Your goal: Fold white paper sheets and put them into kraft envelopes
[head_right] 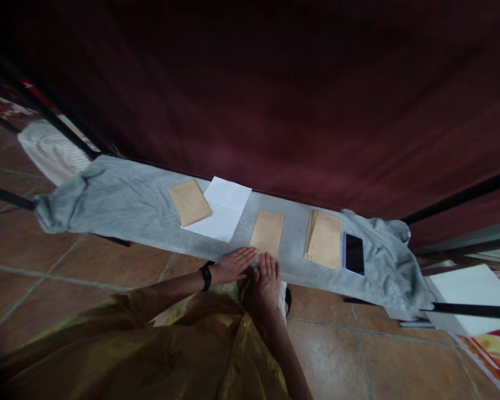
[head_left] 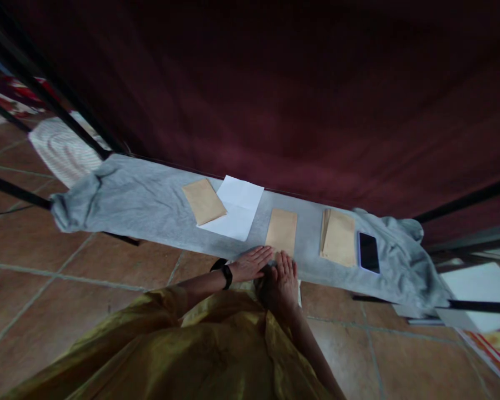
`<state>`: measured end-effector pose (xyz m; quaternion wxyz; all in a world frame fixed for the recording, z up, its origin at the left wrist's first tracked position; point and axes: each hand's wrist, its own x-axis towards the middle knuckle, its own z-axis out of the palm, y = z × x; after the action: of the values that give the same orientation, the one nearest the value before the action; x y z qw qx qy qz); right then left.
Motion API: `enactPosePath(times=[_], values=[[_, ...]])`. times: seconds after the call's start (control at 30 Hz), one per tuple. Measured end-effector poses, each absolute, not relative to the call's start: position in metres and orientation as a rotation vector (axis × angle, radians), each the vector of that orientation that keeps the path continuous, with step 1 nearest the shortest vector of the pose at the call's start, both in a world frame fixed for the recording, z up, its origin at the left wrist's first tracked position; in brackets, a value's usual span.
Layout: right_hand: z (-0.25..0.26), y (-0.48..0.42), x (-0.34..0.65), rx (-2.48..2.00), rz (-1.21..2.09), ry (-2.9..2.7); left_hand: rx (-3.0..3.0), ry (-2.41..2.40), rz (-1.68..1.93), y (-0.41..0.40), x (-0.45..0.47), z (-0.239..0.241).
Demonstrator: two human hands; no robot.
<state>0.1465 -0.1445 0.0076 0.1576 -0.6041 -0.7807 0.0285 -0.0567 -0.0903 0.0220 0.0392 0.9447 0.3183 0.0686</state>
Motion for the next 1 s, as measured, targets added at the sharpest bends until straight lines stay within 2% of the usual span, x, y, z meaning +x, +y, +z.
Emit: enactPosePath(times=[0.3,1.0], values=[[0.002,-0.133,0.148,-1.791,0.080,-2.236,2.924,0.975,0.310,-0.083,-0.057,0.010],[-0.004,-0.010,0.126,-1.884,0.054,-2.139,2.998,0.934,0.268,-0.074,-0.060,0.003]])
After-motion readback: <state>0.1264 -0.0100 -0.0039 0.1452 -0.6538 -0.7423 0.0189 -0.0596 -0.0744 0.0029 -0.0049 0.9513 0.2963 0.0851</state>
